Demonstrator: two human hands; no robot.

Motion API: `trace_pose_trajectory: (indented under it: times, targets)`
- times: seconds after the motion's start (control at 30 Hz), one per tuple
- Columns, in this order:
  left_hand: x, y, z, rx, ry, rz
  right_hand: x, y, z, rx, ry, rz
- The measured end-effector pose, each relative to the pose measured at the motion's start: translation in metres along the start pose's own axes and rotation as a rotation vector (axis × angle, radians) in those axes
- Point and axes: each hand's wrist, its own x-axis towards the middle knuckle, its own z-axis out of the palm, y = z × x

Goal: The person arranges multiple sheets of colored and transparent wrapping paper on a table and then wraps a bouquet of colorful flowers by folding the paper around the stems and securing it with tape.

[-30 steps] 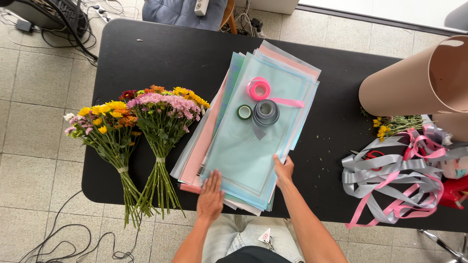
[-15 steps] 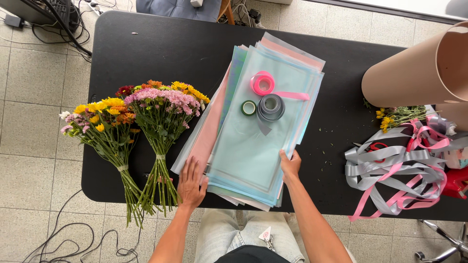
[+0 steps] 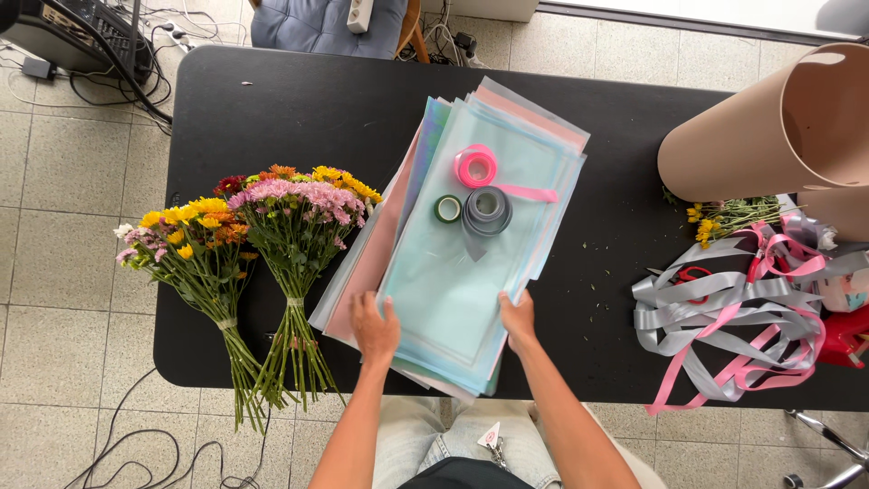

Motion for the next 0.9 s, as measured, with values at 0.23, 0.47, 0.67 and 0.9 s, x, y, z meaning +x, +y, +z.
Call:
trace_pose_trajectory:
  times: [0.23,0.47,0.67,0.9]
  targets:
    - [0.022,-0.001,-0.031,0.225,0.025,-0.017,-0.043,-0.032,-0.006,-0.081,-0.126,0.087]
    - [0.026,-0.005,-0.033,0.326,-0.023,-0.045,0.02,0.046,-0.006,-0.208,-0.438,0.101]
    - [0.027,0.004,-0.044,0.441,-0.078,-0.034,0.051,0.082,0.014,-0.355,-0.383,-0.07]
    - [0.016,0.008,-0.039,0.524,-0.094,-0.068,-0.023,-0.04,0.008,-0.367,-0.373,-0.227]
